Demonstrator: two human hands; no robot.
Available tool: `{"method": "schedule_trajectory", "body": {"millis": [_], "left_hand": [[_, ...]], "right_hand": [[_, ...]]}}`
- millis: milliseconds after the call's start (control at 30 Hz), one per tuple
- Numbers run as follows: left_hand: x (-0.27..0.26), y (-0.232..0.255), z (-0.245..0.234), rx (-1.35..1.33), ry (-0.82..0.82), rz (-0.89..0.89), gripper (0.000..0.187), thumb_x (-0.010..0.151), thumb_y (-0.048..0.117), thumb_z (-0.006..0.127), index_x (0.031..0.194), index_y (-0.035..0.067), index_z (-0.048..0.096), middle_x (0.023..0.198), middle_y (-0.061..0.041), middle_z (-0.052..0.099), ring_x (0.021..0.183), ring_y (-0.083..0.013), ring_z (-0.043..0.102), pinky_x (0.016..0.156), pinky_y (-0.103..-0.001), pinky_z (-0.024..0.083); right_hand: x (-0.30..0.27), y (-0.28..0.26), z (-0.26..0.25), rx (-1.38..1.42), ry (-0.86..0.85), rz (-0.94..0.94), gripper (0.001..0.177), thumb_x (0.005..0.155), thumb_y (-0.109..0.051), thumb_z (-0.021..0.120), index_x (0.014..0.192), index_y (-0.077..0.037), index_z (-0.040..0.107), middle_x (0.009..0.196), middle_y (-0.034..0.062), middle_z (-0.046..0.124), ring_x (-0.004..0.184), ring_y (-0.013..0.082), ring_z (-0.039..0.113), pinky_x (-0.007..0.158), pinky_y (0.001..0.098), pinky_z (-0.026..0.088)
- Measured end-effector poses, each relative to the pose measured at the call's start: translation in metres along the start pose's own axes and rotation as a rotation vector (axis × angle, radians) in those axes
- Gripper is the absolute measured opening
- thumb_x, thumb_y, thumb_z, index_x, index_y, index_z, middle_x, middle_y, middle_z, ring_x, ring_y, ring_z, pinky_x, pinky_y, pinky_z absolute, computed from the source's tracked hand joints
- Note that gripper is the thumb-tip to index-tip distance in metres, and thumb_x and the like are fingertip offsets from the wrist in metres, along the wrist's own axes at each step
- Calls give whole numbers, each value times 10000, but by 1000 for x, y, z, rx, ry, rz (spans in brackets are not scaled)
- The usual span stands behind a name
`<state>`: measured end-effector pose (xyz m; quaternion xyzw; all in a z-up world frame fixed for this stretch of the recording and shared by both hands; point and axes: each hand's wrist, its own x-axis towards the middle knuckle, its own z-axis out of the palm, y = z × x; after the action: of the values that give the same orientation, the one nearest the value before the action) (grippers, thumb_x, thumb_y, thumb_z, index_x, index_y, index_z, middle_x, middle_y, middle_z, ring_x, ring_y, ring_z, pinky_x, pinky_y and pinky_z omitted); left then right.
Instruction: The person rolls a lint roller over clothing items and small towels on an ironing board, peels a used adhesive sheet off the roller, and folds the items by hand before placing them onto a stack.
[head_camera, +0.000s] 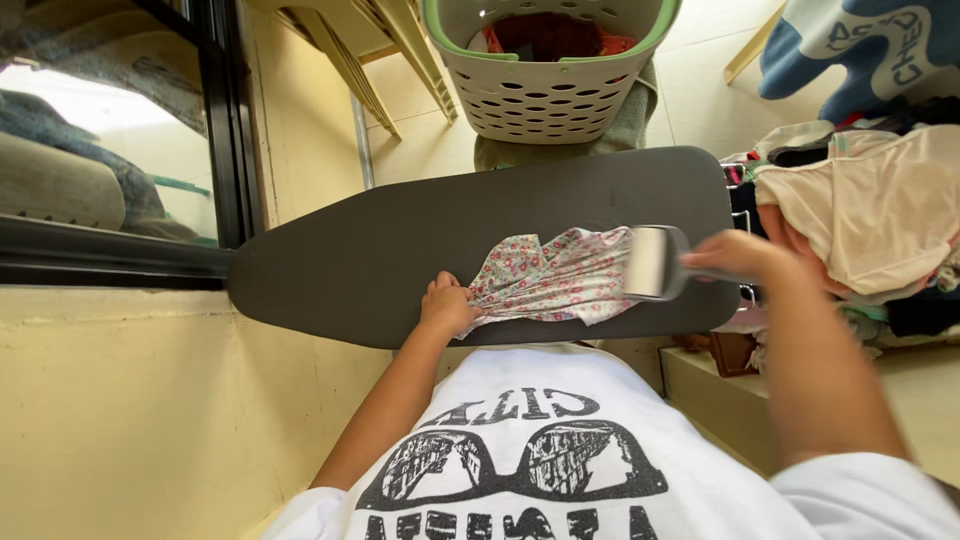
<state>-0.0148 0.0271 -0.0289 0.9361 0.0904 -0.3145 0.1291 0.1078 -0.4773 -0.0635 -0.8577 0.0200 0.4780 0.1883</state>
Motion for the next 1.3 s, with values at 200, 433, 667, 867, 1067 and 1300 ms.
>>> {"method": "schedule_trajectory", "body": {"millis": [200,433,667,867,1067,1300], "left_hand": [[3,-3,-50,-751,-620,168,324,926,282,758,1137,36,768,1148,-112,749,1006,-183,669,927,-370,511],[-32,88,-138,-1556,-988,512,408,1025,194,634,1373,-8,564,1282,-123,671,1165,-223,677,1045,-454,529],[-35,229,-155,-1633,-1273,599,448,1020,199,627,1392,-25,519,1318,-176,654,1208,-275,666,1071,-458,517],[15,326,-151,-1429,-1226,728,434,1008,30,666,1418,-62,554,1259,-164,676,1019,-199,664,882,-360,539],[67,429,-120,-924,-881,1008,541,799,34,681,1333,-44,644,1210,-144,681,1024,-198,645,910,-326,531],[116,376,-50,155,174,575,608,802,268,781,1349,164,536,1384,-144,568,1289,-351,542,1021,-482,459]], "right_hand": [[-18,52,-11,708,221,-107,499,881,-508,719,1101,-67,801,1014,92,782,904,177,674,863,360,519],[-73,-142,97,356,1029,-561,485,778,-348,859,1205,-162,721,1205,83,656,1160,308,557,1043,464,410],[-74,-161,126,1410,388,-560,416,853,-68,743,1251,-72,620,1121,31,692,966,129,678,827,328,585],[-92,12,50,1374,1305,-432,169,975,40,621,1091,-21,727,987,4,738,879,67,662,820,256,549],[-159,102,-32,770,1839,-277,218,889,48,709,1076,-57,753,1071,78,727,992,200,677,905,314,530],[-101,66,-1,448,1434,-73,351,731,-84,641,1047,-139,783,1076,92,767,1051,301,717,975,440,536]]}}
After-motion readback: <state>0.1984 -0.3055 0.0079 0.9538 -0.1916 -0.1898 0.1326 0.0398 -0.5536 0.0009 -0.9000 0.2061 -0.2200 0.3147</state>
